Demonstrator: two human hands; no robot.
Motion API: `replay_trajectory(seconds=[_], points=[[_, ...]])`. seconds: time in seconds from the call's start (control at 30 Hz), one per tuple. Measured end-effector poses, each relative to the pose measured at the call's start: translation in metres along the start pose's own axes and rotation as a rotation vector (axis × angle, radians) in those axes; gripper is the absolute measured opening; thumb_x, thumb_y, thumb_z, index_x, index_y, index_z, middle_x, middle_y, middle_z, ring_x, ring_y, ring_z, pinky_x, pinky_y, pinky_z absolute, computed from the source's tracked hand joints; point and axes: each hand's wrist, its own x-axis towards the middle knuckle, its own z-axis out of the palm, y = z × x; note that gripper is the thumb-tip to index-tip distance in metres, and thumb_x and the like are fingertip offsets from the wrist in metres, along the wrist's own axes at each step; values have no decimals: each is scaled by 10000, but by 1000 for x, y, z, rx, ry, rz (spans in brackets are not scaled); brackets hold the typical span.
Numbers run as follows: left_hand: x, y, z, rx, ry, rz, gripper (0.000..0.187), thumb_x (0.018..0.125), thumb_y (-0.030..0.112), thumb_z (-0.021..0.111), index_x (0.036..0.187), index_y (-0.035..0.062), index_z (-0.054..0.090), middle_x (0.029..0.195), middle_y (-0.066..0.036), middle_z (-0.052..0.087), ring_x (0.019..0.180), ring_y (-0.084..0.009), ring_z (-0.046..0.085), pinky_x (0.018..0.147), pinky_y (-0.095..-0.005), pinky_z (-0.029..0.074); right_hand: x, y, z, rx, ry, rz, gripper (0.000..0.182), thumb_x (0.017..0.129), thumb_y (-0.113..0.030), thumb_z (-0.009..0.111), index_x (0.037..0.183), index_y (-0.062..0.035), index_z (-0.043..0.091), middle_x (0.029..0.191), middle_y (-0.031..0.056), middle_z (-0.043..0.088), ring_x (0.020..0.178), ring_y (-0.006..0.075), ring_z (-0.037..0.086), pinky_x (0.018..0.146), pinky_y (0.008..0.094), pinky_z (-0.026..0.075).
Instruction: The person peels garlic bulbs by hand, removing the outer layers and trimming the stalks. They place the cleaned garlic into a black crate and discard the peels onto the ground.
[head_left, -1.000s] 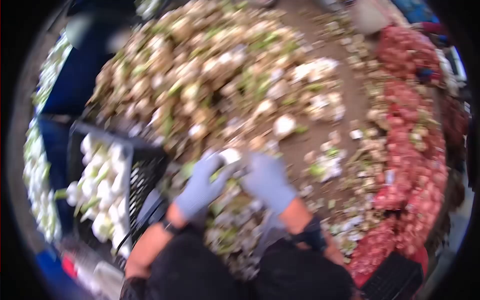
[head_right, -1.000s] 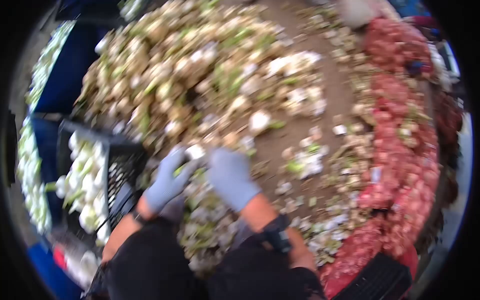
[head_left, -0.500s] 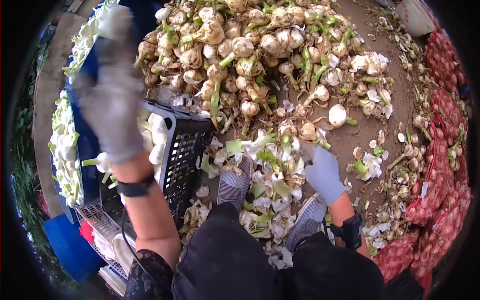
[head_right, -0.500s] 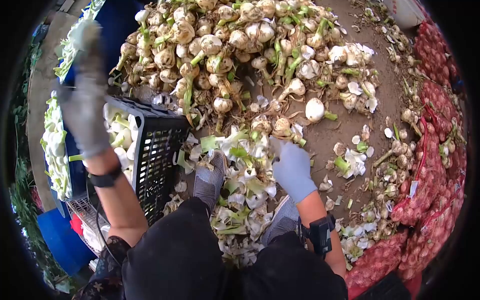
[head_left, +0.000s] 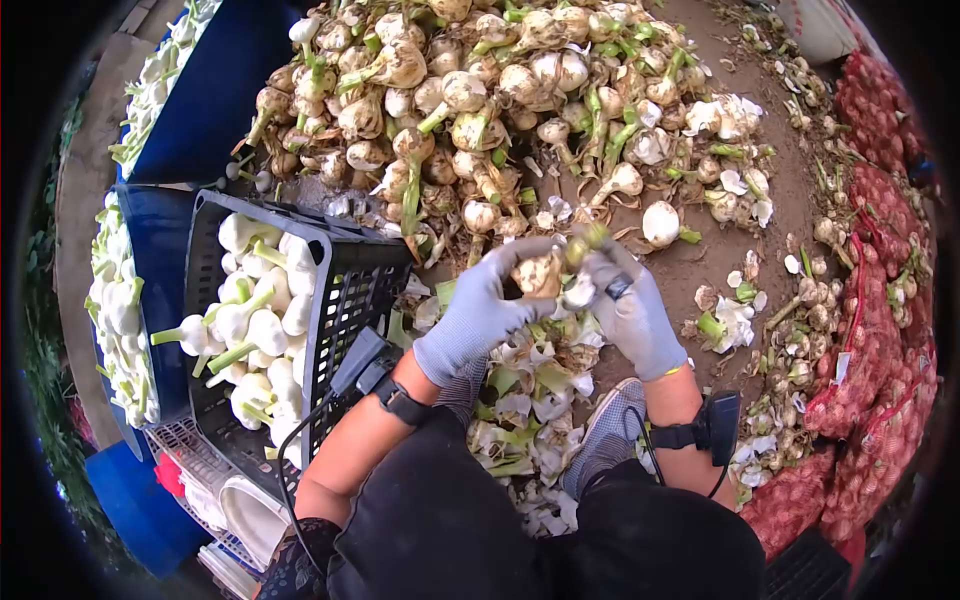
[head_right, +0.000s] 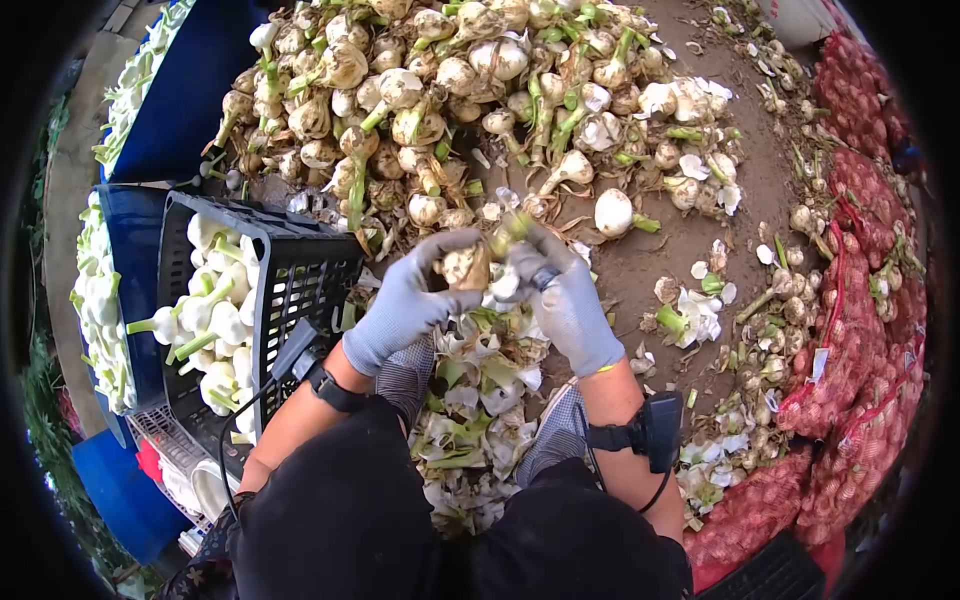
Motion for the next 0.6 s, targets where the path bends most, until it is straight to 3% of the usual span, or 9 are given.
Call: replay_trajectory(seconds=[0.03, 0.1, 0.13, 0.17, 0.23, 0.37, 0.43, 0.6], points=[[0, 6, 1, 34, 76, -24, 686, 735, 79, 816, 1348, 29, 513, 1307, -131, 574, 1246, -218, 520, 1084, -317, 365, -5, -3, -1, 1, 2, 0, 302, 950, -6, 495, 1235, -25, 592, 1009, 112, 655, 835, 93, 615, 693, 244, 532], [0, 18, 4, 71, 141, -51, 670, 728, 89, 825, 1329, 32, 535, 1271, -126, 600, 1208, -217, 552, 1064, -315, 385, -14, -4, -7, -393, -21, 96, 253, 953, -19, 495, 1180, 22, 599, 1047, 106, 644, 757, 97, 613, 585, 257, 523], [-1, 21, 6, 191, 87, 16, 654, 722, 93, 834, 1309, 30, 553, 1241, -111, 616, 1173, -199, 568, 1034, -312, 408, -11, 4, -8, -159, -99, 207, 216, 965, -65, 513, 1136, 21, 614, 924, 105, 664, 602, 102, 589, 490, 255, 480], [-2, 25, 9, 307, 33, 83, 638, 715, 97, 843, 1289, 29, 571, 1211, -97, 632, 1137, -181, 584, 1004, -308, 431, -15, 12, -3, -365, 1, 74, 207, 975, -138, 535, 1070, 18, 634, 770, 95, 660, 485, 116, 551, 428, 248, 425], [-2, 30, 11, 326, 47, 61, 625, 697, 93, 854, 1259, 16, 591, 1176, -73, 644, 1101, -144, 589, 962, -298, 456, -16, -11, 4, -355, 22, 300, 254, 979, -198, 550, 1037, 31, 644, 682, 63, 641, 509, 97, 560, 461, 234, 430], [-7, 23, 9, 137, 51, -48, 640, 705, 41, 833, 1285, 3, 566, 1228, -60, 624, 1101, -130, 583, 968, -285, 456, -21, -14, 8, -403, -18, 281, 302, 987, -231, 550, 1026, 54, 645, 685, 58, 636, 519, 95, 562, 485, 236, 441], [-6, 18, 8, -205, 22, -50, 653, 727, -5, 803, 1320, -10, 529, 1278, -68, 599, 1107, -135, 581, 969, -278, 461, -25, -14, 7, -351, -80, 251, 313, 989, -232, 558, 1042, 66, 642, 698, 44, 632, 532, 82, 558, 507, 236, 452], [-9, 20, 1, -544, -90, -269, 671, 725, -64, 777, 1337, 4, 509, 1312, -86, 581, 1107, -148, 601, 952, -298, 503, -41, -25, 14, -302, -84, 249, 297, 991, -192, 549, 1049, 86, 638, 729, 25, 628, 577, 71, 559, 542, 232, 463]])
